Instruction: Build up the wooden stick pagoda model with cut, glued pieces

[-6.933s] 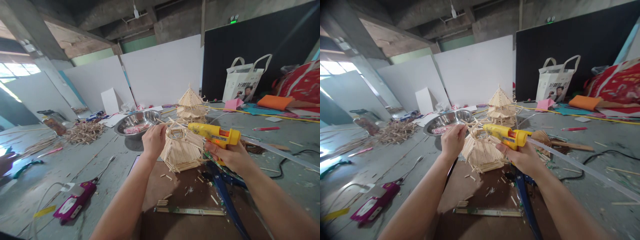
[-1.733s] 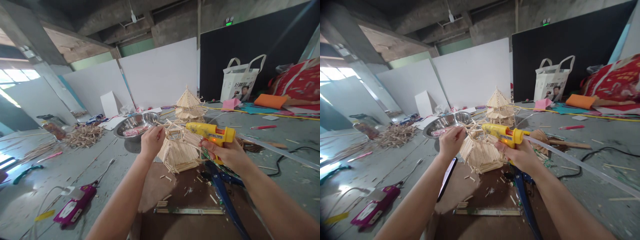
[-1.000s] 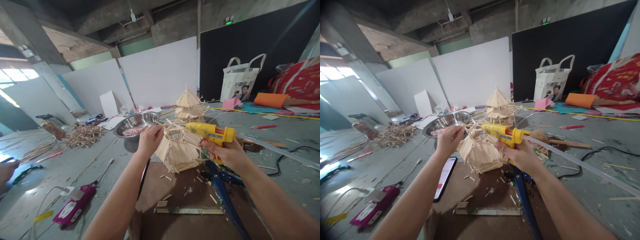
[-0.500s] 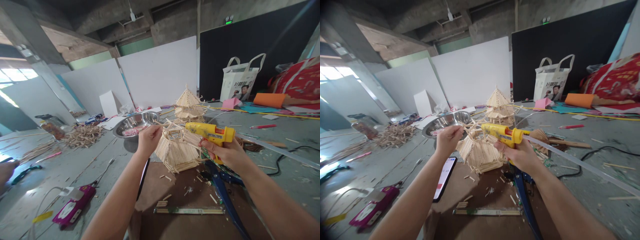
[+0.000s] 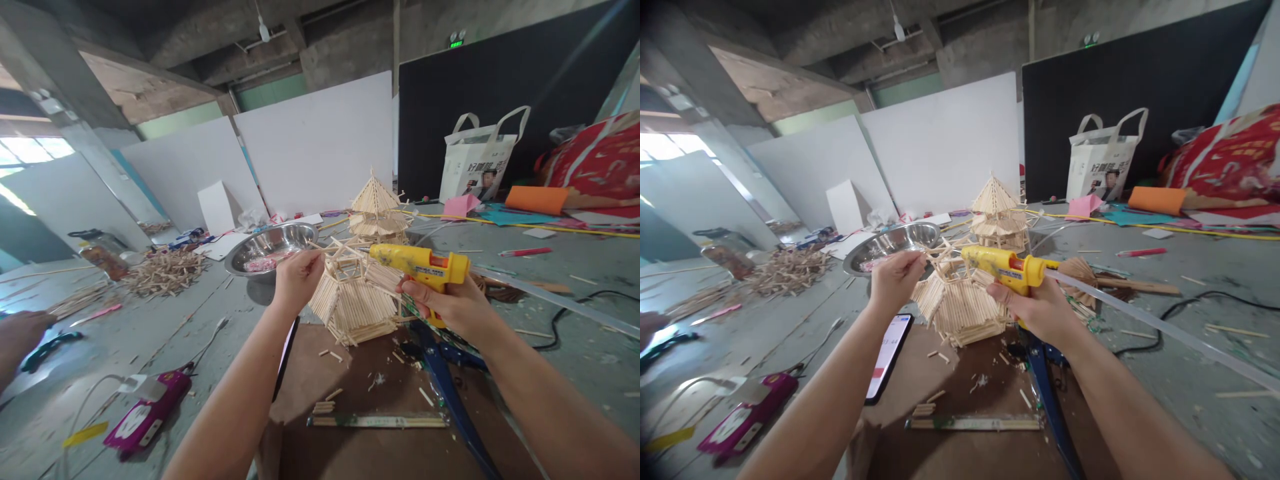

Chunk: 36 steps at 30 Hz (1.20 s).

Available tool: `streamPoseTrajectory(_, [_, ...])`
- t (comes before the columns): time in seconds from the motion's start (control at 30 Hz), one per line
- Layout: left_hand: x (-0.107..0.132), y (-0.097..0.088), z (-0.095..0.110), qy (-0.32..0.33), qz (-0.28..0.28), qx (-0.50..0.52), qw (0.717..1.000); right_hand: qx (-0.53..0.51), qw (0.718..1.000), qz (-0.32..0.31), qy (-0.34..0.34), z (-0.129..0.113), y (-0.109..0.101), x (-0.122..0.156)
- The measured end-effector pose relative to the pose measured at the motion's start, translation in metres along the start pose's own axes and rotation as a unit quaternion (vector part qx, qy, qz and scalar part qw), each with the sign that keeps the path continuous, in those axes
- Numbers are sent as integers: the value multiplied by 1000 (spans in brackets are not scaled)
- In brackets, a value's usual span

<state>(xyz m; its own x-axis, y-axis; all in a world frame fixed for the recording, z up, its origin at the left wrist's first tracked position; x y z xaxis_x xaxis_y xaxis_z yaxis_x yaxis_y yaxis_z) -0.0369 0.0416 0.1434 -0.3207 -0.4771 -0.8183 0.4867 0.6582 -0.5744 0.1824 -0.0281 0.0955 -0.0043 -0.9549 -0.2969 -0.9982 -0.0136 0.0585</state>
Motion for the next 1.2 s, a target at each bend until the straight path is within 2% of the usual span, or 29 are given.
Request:
streamPoseTrajectory(0.7, [-4,-3,2,40,-30,-28,998,4,1000,-5,-8,-1,0,0])
streamPoseTrajectory(1.2, [-6,-4,2,40,-48,-7,998,4,1000,-11,-15,-2,1,0])
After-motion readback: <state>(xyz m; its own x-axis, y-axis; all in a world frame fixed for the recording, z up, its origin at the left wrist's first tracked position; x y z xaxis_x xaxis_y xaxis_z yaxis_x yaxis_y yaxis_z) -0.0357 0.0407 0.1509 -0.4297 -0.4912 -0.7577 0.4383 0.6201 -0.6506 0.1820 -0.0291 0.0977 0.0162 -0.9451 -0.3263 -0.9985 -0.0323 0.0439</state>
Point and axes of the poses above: each hand's wrist, its own x-axis away from the middle knuckle, its own y-axis out of the palm, z = x × y, the point moved 2 cm from there along -x, towards the middle knuckle, and after that the axes turned 8 degrees about -x, right-handed, at the moved point
